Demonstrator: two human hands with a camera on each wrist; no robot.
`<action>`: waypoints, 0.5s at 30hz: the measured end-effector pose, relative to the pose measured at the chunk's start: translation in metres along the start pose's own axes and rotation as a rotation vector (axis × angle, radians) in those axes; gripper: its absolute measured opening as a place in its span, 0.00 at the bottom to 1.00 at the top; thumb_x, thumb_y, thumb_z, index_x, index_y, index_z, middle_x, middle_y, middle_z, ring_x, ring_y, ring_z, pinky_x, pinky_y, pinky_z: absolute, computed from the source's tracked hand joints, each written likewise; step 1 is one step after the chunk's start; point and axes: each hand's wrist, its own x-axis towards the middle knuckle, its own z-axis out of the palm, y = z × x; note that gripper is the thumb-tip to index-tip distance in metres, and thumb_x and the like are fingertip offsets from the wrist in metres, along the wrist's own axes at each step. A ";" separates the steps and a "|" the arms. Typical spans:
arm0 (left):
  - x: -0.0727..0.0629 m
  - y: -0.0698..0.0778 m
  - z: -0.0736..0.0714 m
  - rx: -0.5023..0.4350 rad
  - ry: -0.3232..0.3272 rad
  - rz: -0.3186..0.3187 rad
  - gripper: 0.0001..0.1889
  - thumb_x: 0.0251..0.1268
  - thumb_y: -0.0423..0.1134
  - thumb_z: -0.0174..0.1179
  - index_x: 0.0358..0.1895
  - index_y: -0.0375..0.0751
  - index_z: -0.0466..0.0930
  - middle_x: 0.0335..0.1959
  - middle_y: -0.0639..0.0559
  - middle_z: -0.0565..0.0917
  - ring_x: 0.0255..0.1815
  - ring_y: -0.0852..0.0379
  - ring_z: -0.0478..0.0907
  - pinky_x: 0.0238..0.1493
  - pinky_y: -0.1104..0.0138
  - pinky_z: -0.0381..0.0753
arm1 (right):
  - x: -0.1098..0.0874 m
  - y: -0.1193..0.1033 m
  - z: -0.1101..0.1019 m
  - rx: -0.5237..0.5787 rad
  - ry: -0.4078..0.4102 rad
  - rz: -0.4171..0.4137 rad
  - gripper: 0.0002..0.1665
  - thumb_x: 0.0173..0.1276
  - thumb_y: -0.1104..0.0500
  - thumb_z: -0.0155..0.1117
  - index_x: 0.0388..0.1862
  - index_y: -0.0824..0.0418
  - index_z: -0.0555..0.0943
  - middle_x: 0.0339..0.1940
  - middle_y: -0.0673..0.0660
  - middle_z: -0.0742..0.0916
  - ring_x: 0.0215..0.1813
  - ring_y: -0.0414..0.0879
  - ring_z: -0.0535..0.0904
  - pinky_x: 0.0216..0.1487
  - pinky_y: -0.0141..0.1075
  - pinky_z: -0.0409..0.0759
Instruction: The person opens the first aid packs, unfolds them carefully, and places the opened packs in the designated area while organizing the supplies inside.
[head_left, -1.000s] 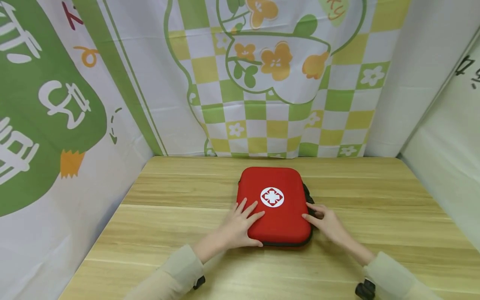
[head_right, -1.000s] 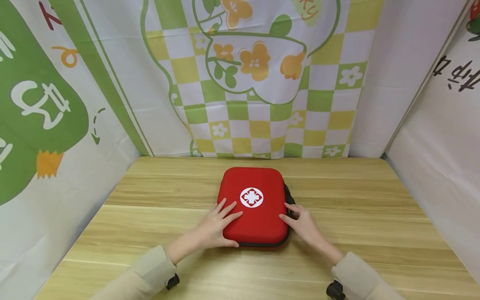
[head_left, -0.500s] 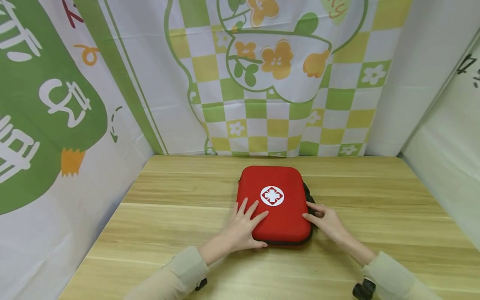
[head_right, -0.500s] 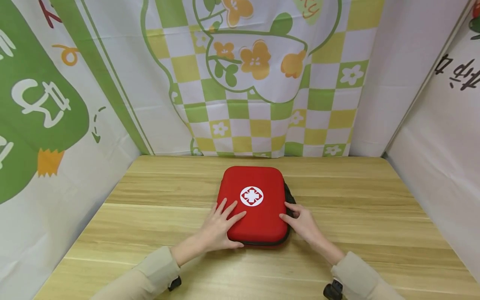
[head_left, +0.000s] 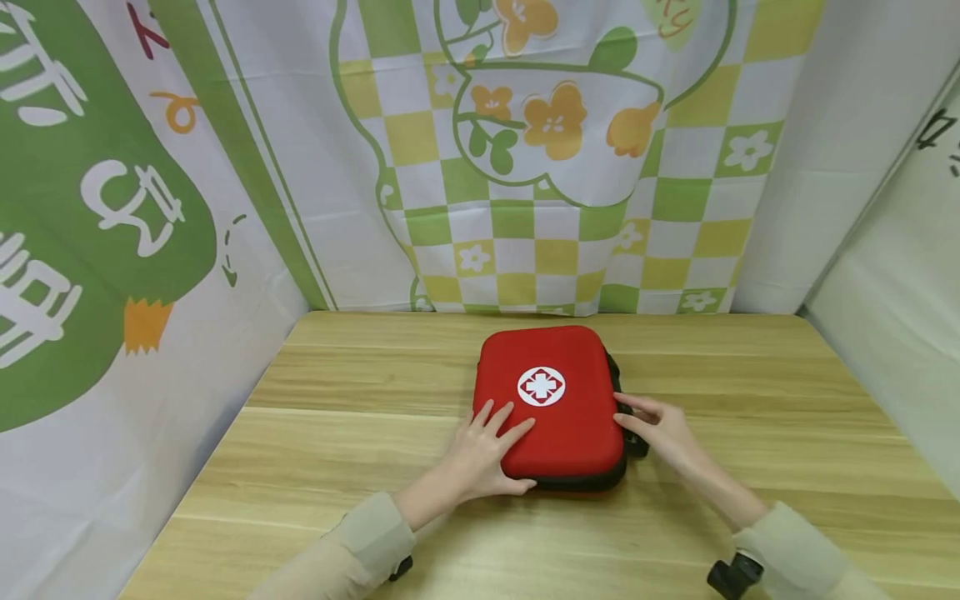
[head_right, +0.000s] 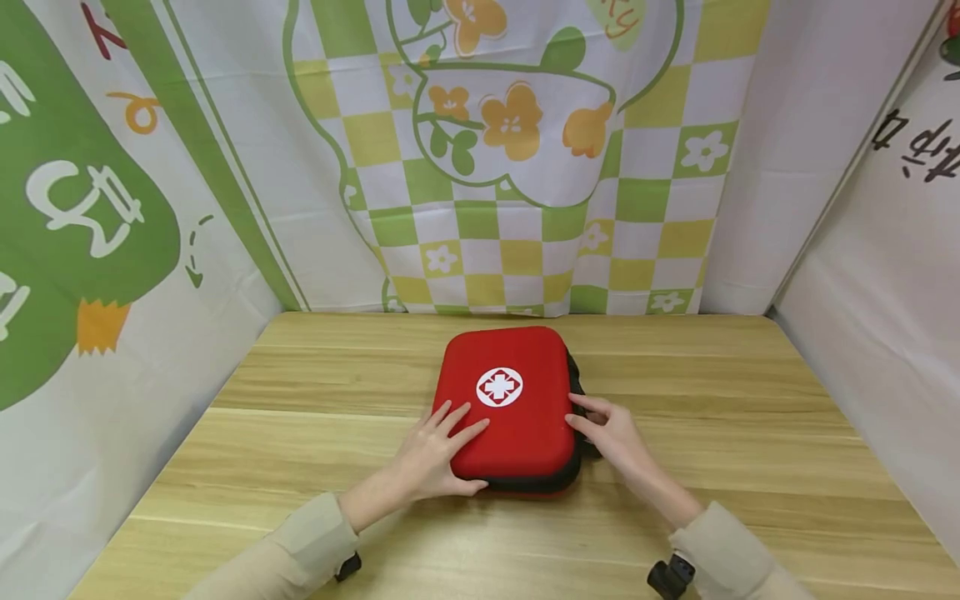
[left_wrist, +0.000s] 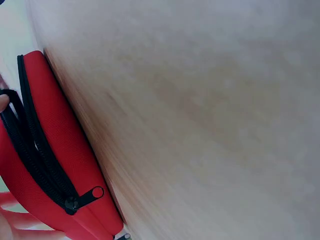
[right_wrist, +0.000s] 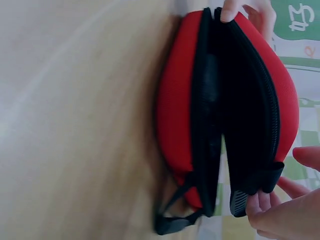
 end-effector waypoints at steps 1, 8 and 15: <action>-0.001 0.000 0.000 0.008 0.047 0.012 0.38 0.41 0.67 0.57 0.59 0.55 0.69 0.56 0.45 0.72 0.54 0.41 0.69 0.47 0.52 0.72 | 0.000 -0.003 -0.001 0.011 -0.003 -0.012 0.32 0.62 0.51 0.57 0.61 0.65 0.67 0.63 0.66 0.66 0.63 0.62 0.60 0.59 0.49 0.61; -0.004 -0.003 -0.001 0.079 0.394 0.094 0.33 0.35 0.64 0.62 0.46 0.48 0.80 0.41 0.45 0.81 0.37 0.48 0.80 0.30 0.61 0.79 | 0.002 -0.018 -0.003 0.013 0.007 -0.164 0.26 0.62 0.54 0.58 0.57 0.65 0.72 0.60 0.61 0.72 0.59 0.46 0.68 0.49 0.22 0.67; -0.005 -0.008 -0.003 0.088 0.613 0.168 0.28 0.37 0.59 0.61 0.36 0.38 0.83 0.31 0.45 0.82 0.26 0.53 0.79 0.25 0.66 0.78 | 0.005 -0.032 -0.005 0.074 -0.007 -0.327 0.22 0.61 0.57 0.59 0.53 0.66 0.75 0.56 0.57 0.76 0.52 0.26 0.69 0.49 0.21 0.68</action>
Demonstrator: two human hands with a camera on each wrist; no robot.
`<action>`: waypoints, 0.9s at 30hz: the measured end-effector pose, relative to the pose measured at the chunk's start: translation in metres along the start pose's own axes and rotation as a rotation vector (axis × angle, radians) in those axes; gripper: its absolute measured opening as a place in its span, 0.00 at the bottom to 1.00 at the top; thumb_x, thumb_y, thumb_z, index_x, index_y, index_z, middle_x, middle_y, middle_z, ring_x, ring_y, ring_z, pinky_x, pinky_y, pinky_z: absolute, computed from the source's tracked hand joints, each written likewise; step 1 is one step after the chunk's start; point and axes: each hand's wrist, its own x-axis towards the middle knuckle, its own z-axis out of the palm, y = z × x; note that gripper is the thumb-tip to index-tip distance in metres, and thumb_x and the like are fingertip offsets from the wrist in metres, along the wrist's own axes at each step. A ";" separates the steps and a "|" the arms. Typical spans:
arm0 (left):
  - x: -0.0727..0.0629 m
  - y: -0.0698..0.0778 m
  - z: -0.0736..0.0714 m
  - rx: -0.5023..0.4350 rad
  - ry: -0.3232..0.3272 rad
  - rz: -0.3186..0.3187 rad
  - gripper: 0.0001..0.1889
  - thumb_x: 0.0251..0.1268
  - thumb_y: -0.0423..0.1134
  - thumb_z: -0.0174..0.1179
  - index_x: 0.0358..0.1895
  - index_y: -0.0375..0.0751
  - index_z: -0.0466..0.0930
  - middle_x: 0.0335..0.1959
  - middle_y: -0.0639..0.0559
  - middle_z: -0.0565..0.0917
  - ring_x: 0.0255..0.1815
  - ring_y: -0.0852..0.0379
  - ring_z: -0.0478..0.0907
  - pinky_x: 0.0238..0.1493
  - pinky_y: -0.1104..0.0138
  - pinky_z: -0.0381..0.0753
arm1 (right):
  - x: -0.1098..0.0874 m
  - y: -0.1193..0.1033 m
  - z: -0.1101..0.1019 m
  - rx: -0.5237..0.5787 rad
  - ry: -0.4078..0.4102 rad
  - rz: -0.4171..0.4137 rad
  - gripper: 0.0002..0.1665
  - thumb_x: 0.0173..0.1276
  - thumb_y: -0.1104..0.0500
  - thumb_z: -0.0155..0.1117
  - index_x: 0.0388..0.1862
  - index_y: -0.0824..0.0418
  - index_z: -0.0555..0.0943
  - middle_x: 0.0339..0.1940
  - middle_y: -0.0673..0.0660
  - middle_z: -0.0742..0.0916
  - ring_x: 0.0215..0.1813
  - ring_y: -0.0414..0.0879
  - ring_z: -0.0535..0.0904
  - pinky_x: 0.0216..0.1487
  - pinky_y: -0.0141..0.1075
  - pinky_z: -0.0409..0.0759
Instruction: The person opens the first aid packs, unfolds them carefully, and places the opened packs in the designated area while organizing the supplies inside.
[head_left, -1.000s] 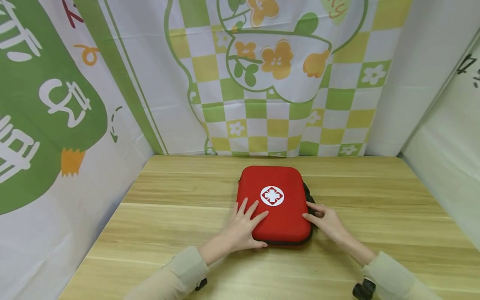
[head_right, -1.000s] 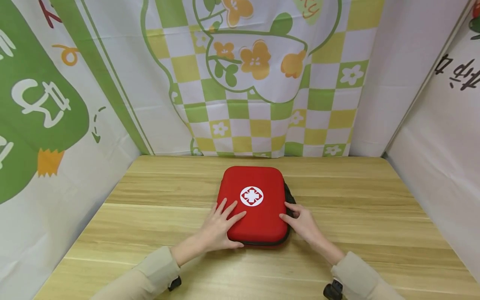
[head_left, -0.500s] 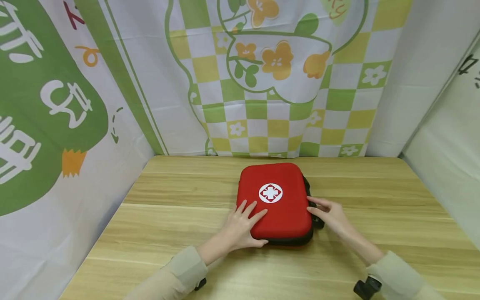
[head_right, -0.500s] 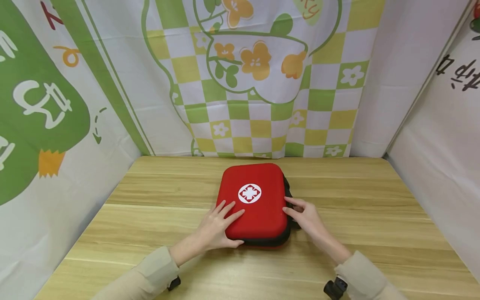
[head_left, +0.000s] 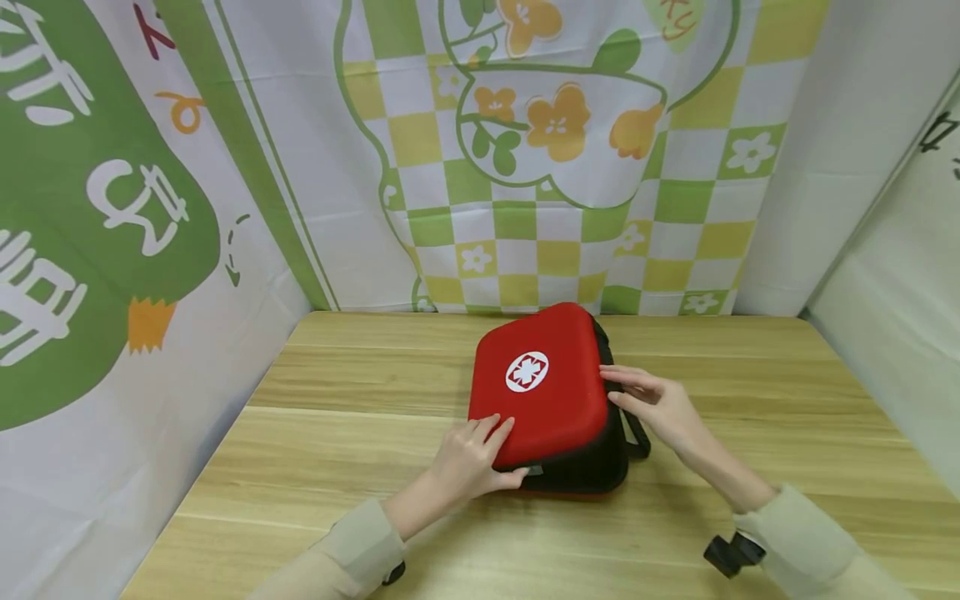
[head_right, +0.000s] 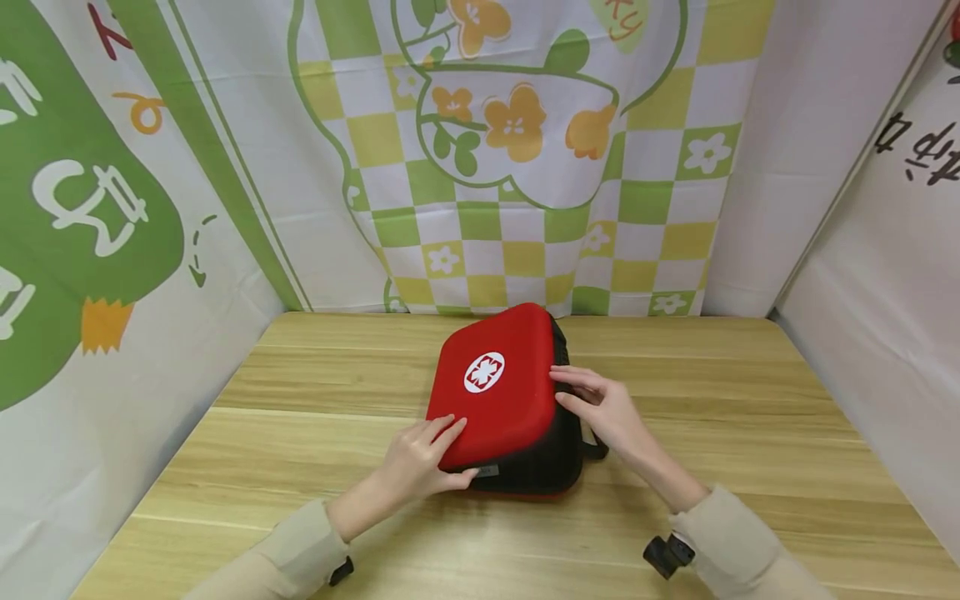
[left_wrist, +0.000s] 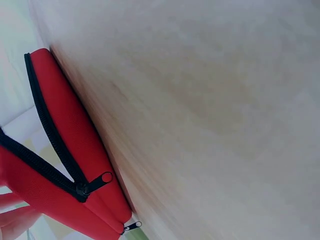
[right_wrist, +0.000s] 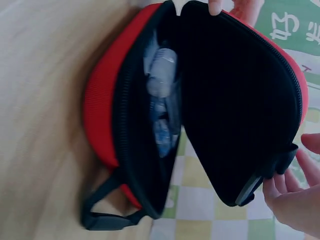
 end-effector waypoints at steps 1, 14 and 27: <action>-0.001 -0.001 -0.001 -0.009 0.016 -0.001 0.28 0.38 0.58 0.60 0.36 0.37 0.83 0.31 0.45 0.82 0.26 0.53 0.79 0.25 0.67 0.78 | 0.001 -0.002 -0.001 0.002 0.000 -0.015 0.22 0.61 0.58 0.59 0.53 0.66 0.75 0.56 0.56 0.76 0.52 0.27 0.70 0.49 0.21 0.69; -0.011 -0.007 -0.024 -0.231 -0.016 -0.300 0.28 0.35 0.45 0.68 0.42 0.29 0.74 0.35 0.42 0.81 0.31 0.52 0.80 0.30 0.65 0.80 | 0.005 0.007 -0.007 -0.071 -0.023 0.020 0.22 0.63 0.59 0.57 0.53 0.69 0.73 0.47 0.59 0.81 0.40 0.31 0.78 0.41 0.25 0.74; -0.011 -0.003 -0.040 -0.419 -0.027 -0.586 0.35 0.42 0.34 0.64 0.57 0.29 0.60 0.45 0.40 0.75 0.37 0.53 0.77 0.33 0.69 0.79 | 0.007 0.057 -0.009 -0.198 -0.091 0.066 0.21 0.60 0.69 0.56 0.52 0.77 0.71 0.47 0.74 0.77 0.47 0.64 0.74 0.32 0.30 0.75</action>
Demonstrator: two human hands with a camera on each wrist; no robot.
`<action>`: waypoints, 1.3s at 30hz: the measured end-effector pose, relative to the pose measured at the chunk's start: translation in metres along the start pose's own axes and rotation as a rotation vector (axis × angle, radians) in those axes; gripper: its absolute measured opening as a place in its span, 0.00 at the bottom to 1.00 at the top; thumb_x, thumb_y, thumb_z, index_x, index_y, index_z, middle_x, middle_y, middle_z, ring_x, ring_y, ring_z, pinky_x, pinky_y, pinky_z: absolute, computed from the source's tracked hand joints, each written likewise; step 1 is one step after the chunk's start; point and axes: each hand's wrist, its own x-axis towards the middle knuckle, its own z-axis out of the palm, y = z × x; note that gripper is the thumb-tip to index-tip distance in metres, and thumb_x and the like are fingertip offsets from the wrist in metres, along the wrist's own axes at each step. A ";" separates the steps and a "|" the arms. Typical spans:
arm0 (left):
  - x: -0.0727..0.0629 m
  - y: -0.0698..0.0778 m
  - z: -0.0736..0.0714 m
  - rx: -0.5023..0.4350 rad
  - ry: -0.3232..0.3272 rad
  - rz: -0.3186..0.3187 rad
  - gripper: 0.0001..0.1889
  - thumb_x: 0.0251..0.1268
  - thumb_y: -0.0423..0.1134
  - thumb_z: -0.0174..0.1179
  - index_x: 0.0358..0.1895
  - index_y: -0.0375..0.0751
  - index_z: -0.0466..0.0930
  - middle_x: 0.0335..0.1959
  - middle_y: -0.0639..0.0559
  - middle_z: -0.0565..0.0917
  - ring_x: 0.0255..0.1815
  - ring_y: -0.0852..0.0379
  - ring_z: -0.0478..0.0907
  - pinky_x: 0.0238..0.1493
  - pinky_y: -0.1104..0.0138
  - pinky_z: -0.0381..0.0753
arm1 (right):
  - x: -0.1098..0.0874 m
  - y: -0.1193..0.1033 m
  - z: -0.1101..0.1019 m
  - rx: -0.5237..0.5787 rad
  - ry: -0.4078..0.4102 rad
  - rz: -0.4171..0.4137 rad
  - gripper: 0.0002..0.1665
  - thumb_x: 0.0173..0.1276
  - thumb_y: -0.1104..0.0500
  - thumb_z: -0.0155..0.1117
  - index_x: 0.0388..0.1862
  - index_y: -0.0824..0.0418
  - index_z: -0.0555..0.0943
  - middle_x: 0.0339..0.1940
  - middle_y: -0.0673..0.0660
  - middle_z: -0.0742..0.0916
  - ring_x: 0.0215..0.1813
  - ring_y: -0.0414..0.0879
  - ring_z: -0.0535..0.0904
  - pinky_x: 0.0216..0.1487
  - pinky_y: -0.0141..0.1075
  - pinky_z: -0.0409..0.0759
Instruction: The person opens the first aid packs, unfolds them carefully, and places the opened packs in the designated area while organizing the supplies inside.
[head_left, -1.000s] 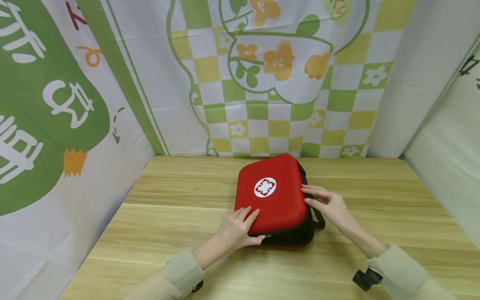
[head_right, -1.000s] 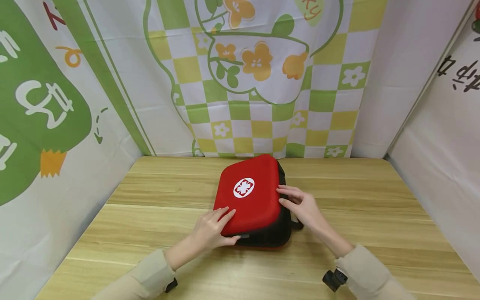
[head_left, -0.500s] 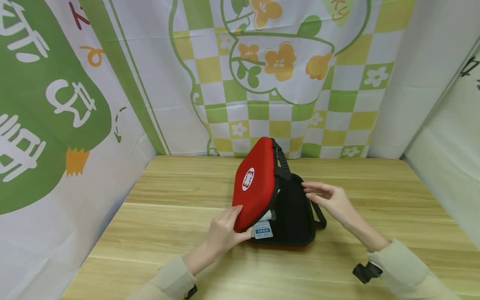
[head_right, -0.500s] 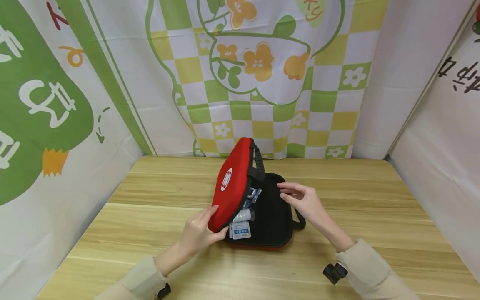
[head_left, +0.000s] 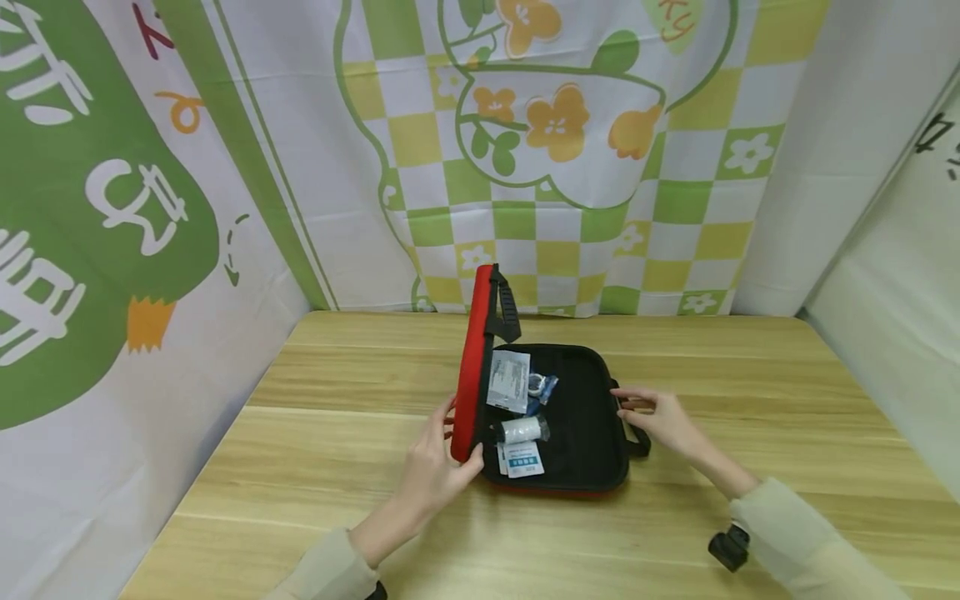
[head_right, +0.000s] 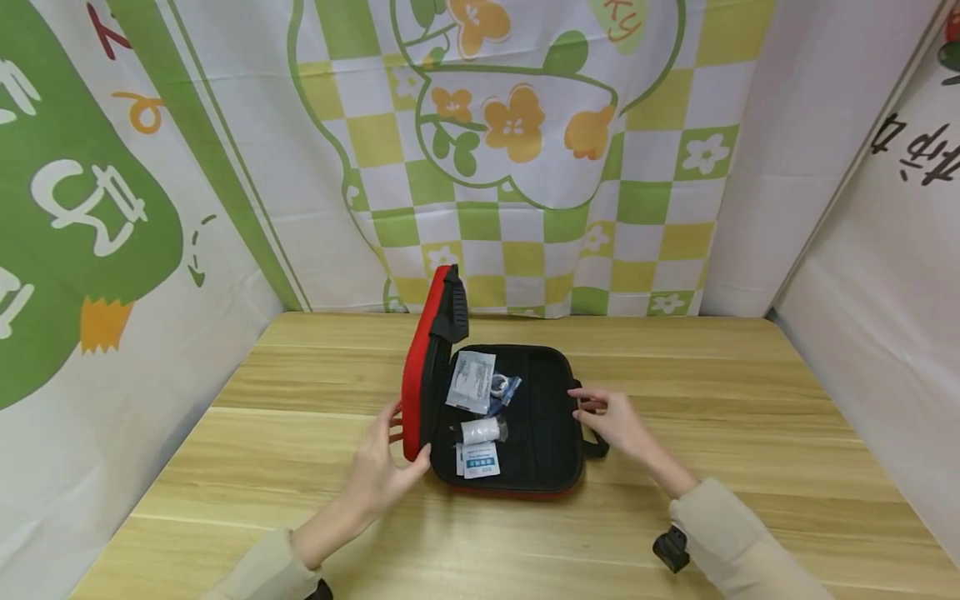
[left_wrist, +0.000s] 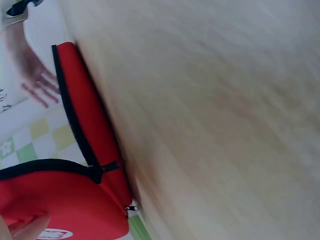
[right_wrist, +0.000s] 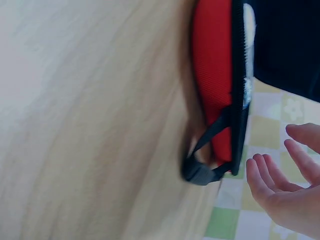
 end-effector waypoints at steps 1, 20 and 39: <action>0.001 0.002 -0.001 -0.023 0.003 -0.033 0.36 0.42 0.33 0.64 0.58 0.29 0.59 0.46 0.40 0.74 0.39 0.52 0.76 0.36 0.68 0.79 | 0.000 0.003 0.000 -0.002 -0.004 0.008 0.21 0.59 0.69 0.56 0.52 0.77 0.71 0.48 0.74 0.76 0.48 0.65 0.74 0.32 0.30 0.75; 0.042 -0.015 -0.068 -0.221 0.118 -0.251 0.32 0.54 0.29 0.59 0.63 0.33 0.57 0.61 0.42 0.66 0.50 0.47 0.72 0.40 0.57 0.76 | 0.001 0.026 0.012 -0.020 -0.083 0.087 0.30 0.57 0.66 0.60 0.57 0.77 0.66 0.54 0.76 0.71 0.47 0.62 0.75 0.35 0.35 0.77; 0.032 -0.075 -0.108 -0.338 -0.081 -0.701 0.23 0.67 0.37 0.45 0.63 0.34 0.59 0.61 0.37 0.64 0.55 0.53 0.68 0.42 0.85 0.66 | -0.003 0.022 0.013 -0.051 -0.065 0.143 0.30 0.57 0.68 0.59 0.59 0.76 0.64 0.55 0.76 0.70 0.48 0.63 0.74 0.34 0.35 0.76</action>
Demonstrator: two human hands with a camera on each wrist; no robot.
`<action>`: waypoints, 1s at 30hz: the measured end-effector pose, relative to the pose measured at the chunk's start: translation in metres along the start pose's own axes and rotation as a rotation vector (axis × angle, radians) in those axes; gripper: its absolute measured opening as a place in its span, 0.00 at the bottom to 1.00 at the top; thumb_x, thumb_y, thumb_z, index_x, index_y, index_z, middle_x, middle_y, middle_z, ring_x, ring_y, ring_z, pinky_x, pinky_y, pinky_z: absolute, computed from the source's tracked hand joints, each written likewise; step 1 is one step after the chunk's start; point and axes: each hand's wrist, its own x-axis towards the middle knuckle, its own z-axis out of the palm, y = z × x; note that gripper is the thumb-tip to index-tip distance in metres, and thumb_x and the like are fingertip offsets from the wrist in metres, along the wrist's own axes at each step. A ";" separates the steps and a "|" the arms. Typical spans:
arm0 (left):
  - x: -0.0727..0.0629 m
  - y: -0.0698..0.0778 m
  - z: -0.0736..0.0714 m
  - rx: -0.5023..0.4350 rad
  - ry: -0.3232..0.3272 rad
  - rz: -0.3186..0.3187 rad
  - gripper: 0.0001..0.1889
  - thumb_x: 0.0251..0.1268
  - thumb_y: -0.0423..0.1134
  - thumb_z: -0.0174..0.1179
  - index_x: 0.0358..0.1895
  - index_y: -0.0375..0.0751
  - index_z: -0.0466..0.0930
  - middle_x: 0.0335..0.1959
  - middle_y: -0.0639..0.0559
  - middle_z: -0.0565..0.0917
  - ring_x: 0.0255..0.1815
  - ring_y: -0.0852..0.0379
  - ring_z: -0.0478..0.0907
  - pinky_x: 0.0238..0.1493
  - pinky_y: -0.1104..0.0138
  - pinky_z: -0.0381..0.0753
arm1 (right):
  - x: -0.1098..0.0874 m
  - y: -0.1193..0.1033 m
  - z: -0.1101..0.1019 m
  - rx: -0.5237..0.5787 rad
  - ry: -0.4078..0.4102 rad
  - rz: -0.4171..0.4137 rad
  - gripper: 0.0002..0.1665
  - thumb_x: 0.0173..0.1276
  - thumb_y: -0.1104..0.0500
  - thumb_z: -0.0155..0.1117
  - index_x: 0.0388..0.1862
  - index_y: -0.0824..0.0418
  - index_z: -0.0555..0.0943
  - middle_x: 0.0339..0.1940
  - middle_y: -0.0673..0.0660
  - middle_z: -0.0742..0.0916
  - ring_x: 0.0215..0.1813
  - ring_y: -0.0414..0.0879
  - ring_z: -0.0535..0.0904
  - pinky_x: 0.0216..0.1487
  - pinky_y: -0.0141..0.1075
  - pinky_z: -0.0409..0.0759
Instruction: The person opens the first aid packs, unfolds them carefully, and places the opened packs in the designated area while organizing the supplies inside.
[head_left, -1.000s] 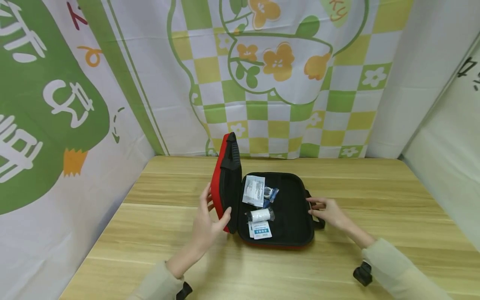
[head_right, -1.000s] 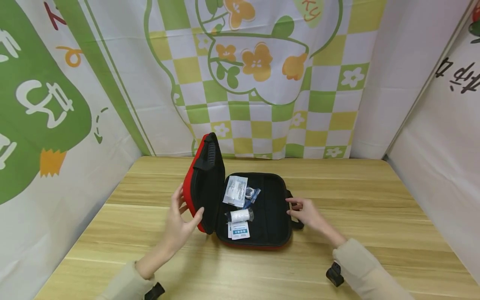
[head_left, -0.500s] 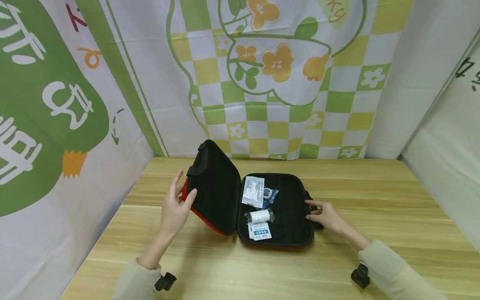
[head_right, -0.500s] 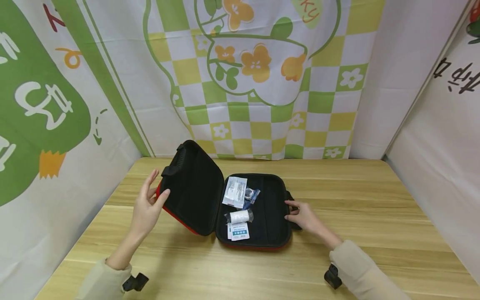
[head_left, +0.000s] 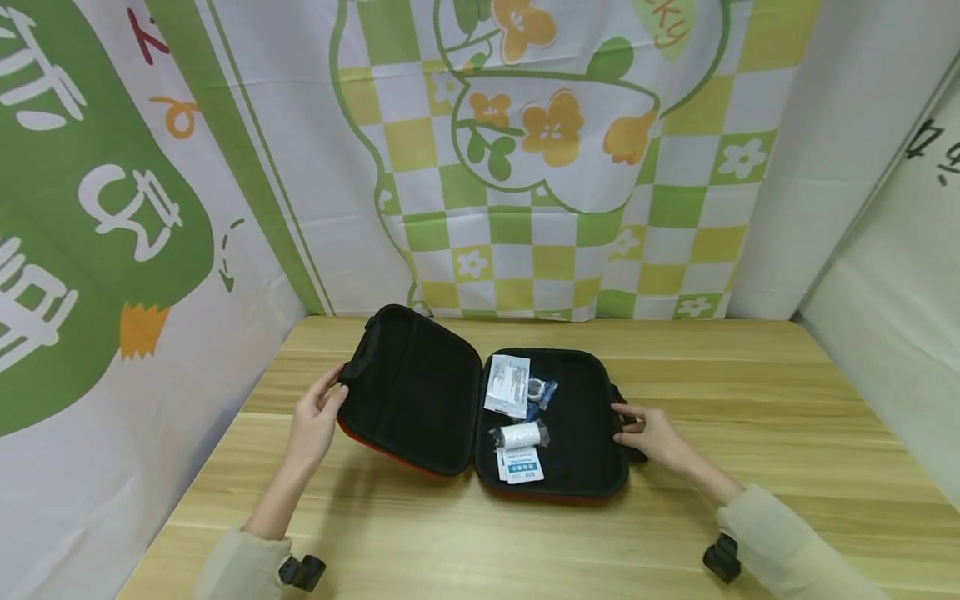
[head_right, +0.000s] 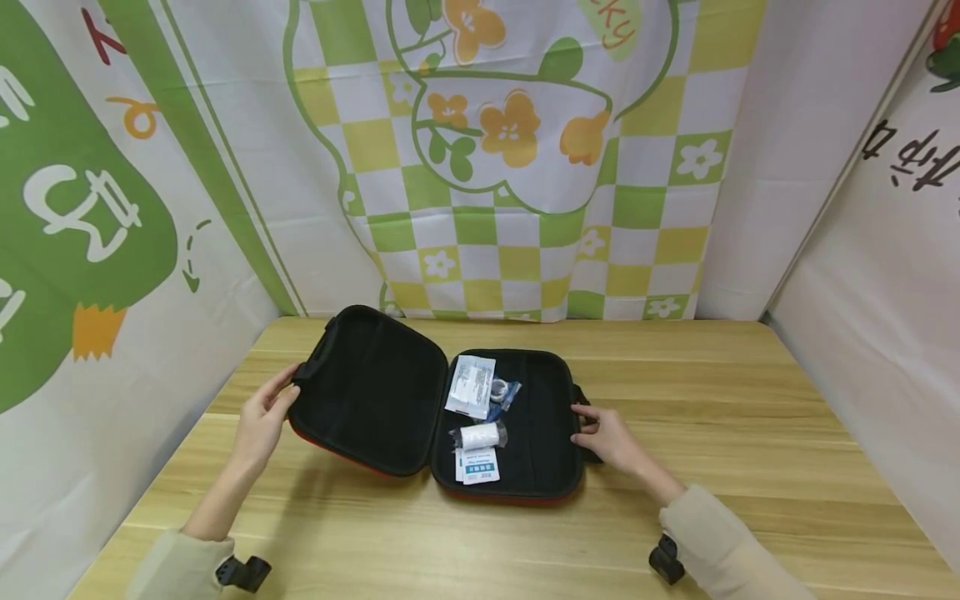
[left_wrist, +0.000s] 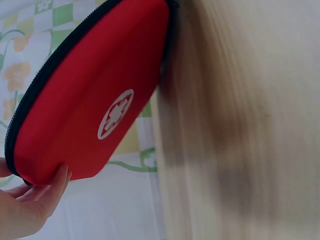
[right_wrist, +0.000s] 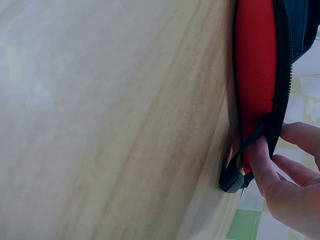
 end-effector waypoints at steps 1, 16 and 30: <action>0.000 -0.002 -0.001 -0.007 -0.002 -0.006 0.23 0.67 0.36 0.45 0.63 0.33 0.60 0.61 0.36 0.63 0.58 0.49 0.66 0.42 0.86 0.66 | -0.001 0.000 0.000 0.005 -0.001 0.005 0.30 0.57 0.68 0.59 0.59 0.76 0.64 0.56 0.76 0.69 0.48 0.63 0.74 0.35 0.35 0.76; -0.008 -0.029 0.004 0.022 -0.071 -0.132 0.22 0.64 0.32 0.46 0.62 0.32 0.61 0.59 0.36 0.67 0.53 0.45 0.70 0.40 0.75 0.74 | -0.016 0.013 -0.018 0.020 0.001 -0.006 0.30 0.58 0.69 0.58 0.58 0.79 0.62 0.57 0.77 0.67 0.49 0.63 0.74 0.39 0.36 0.77; -0.017 -0.047 0.021 0.032 -0.132 -0.186 0.22 0.60 0.26 0.49 0.59 0.27 0.63 0.55 0.29 0.69 0.52 0.40 0.70 0.43 0.66 0.76 | -0.033 0.026 -0.037 -0.067 0.030 0.001 0.30 0.56 0.66 0.61 0.56 0.79 0.65 0.54 0.77 0.70 0.46 0.63 0.76 0.37 0.36 0.77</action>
